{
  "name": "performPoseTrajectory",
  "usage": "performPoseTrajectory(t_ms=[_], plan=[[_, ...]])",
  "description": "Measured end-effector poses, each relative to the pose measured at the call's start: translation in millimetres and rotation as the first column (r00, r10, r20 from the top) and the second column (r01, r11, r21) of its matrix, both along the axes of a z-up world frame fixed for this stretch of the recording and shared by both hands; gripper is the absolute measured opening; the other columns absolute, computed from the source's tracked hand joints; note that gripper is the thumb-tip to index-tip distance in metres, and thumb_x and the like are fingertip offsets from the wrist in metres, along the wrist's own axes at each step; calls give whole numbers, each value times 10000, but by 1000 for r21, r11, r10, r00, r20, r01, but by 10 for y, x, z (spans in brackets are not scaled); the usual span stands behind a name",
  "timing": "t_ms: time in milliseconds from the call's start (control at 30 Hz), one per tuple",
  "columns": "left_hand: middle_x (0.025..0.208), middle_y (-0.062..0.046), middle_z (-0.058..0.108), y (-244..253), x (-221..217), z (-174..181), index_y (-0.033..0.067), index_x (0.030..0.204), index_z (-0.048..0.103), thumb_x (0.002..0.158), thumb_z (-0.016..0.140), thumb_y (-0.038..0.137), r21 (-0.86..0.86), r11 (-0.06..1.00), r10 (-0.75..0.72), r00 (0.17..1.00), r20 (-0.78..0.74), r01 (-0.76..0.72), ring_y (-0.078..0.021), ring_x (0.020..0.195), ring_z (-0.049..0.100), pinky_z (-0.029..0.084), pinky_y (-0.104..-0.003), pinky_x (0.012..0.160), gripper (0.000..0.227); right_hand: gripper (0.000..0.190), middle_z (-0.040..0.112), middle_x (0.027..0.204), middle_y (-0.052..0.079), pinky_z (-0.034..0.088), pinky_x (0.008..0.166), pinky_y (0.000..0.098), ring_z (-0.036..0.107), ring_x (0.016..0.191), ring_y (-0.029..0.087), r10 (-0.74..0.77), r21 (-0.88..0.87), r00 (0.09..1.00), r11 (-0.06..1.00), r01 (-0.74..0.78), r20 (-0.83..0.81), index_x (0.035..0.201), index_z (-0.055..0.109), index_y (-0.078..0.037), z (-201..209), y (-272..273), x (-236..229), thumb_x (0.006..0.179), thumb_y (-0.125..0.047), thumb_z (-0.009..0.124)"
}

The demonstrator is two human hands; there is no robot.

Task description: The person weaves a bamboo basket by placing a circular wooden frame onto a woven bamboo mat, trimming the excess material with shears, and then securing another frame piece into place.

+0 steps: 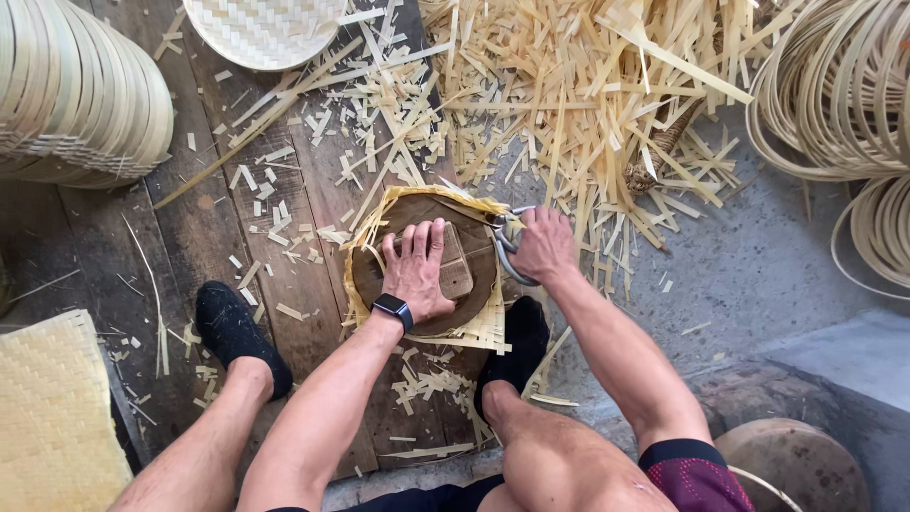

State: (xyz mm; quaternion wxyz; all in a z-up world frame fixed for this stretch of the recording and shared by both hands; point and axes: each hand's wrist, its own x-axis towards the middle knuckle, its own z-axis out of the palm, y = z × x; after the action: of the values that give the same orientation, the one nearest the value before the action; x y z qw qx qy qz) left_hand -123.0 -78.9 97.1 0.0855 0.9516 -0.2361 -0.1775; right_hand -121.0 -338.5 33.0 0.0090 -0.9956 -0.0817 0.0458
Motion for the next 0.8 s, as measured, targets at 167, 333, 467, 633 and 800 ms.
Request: performPoseTrajectory(t_ms=[167,333,467,633,800], plan=[[1417,-128,338,145,45,35,55,1551,200,374,940,516,-19,977,-212,977,25,212,-322,1372,308,196,-594,1166,1464,473,639,1030,160,550,849,419,631,945,259,-104,-4,894,994,113,-436,1072,657,-32,265,-290,-60,954,-483,574],[1401,-122,345,140,67,0,61,1551,213,369,952,519,17,959,-282,957,71,282,-319,1364,310,192,-593,1168,1468,610,646,866,177,549,722,395,626,767,269,7,16,978,1000,-4,-207,1011,648,46,173,-111,77,763,-508,709],[1473,-123,294,207,75,17,91,1572,150,327,959,580,87,942,-328,945,20,325,-357,1395,282,174,-623,1163,1563,492,670,914,158,564,706,369,646,797,238,20,-4,980,1000,-21,-199,1044,661,1,-37,14,201,707,-355,708],[1550,-344,185,71,-124,-13,11,1478,78,276,903,817,-233,949,251,956,154,-211,-541,1406,237,144,-766,1082,1666,236,678,925,165,567,684,362,661,797,230,-9,-79,933,997,-21,-360,1050,646,-13,-182,-485,-50,1035,-213,522],[1493,-312,278,-171,-220,-103,53,1582,44,457,887,734,-32,833,548,832,-89,-552,-458,1380,301,232,-668,1106,1562,173,655,846,133,550,650,344,647,723,208,67,-107,994,991,-76,-85,996,624,-1,-462,-312,3,983,-24,454]])
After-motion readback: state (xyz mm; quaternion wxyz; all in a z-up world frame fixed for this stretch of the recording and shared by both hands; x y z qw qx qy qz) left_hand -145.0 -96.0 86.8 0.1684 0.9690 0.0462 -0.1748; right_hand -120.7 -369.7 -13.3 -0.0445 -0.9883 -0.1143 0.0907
